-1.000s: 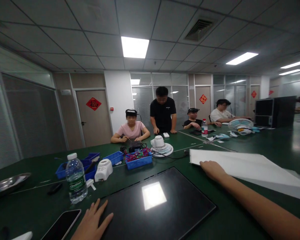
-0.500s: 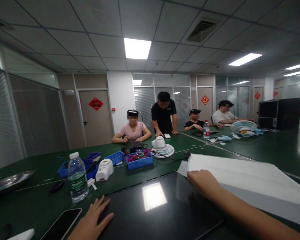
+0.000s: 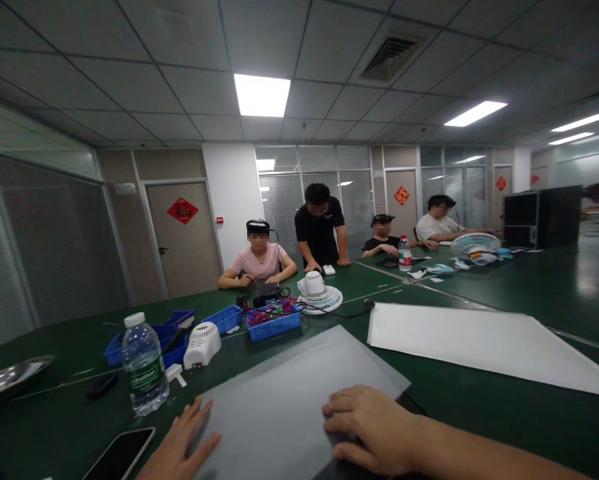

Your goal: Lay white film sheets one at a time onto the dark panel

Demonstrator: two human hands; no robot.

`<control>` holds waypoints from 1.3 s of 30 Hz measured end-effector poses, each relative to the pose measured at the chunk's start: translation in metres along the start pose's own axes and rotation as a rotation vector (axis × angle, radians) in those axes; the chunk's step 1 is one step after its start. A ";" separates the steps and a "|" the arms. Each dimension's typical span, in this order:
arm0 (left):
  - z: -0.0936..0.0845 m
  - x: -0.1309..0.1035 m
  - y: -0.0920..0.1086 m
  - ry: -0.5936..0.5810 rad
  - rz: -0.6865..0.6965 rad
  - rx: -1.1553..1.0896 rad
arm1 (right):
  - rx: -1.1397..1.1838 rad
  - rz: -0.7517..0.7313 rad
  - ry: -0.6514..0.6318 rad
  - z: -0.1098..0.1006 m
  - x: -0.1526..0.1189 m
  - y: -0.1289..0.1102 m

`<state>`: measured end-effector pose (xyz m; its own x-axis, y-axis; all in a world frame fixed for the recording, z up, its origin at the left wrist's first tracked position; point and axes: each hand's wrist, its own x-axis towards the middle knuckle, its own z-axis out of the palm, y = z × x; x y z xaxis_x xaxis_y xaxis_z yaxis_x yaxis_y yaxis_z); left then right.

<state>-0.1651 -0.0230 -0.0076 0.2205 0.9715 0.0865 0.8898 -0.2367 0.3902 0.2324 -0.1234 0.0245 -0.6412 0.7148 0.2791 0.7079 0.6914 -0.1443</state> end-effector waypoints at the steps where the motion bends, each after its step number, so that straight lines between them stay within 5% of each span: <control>1: 0.000 0.001 0.000 -0.001 -0.002 0.000 | 0.041 -0.029 -0.006 0.001 0.000 0.000; 6: 0.002 0.004 -0.003 0.018 0.009 0.032 | 0.176 -0.069 0.027 -0.007 0.001 0.015; 12: 0.001 0.005 -0.006 0.027 0.101 0.063 | -0.121 0.477 0.180 -0.029 -0.032 0.123; 15: 0.003 0.007 -0.011 0.011 0.133 0.082 | -0.182 0.680 0.117 -0.036 -0.061 0.167; 18: 0.006 0.009 -0.017 0.001 0.129 0.116 | -0.213 0.777 0.035 -0.038 -0.074 0.186; 27: -0.008 -0.002 -0.006 -0.085 0.059 0.219 | -0.386 0.903 0.020 -0.034 -0.049 0.172; 33: -0.005 -0.003 -0.008 -0.073 0.104 0.174 | -0.430 0.959 0.164 -0.045 -0.046 0.158; 39: -0.005 -0.005 0.006 -0.117 0.076 0.219 | -0.422 0.835 0.330 -0.055 -0.026 0.106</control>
<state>-0.1624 -0.0295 -0.0013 0.3238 0.9461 -0.0035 0.9313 -0.3180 0.1779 0.3407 -0.0748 0.0542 0.1805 0.8459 0.5018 0.9835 -0.1608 -0.0827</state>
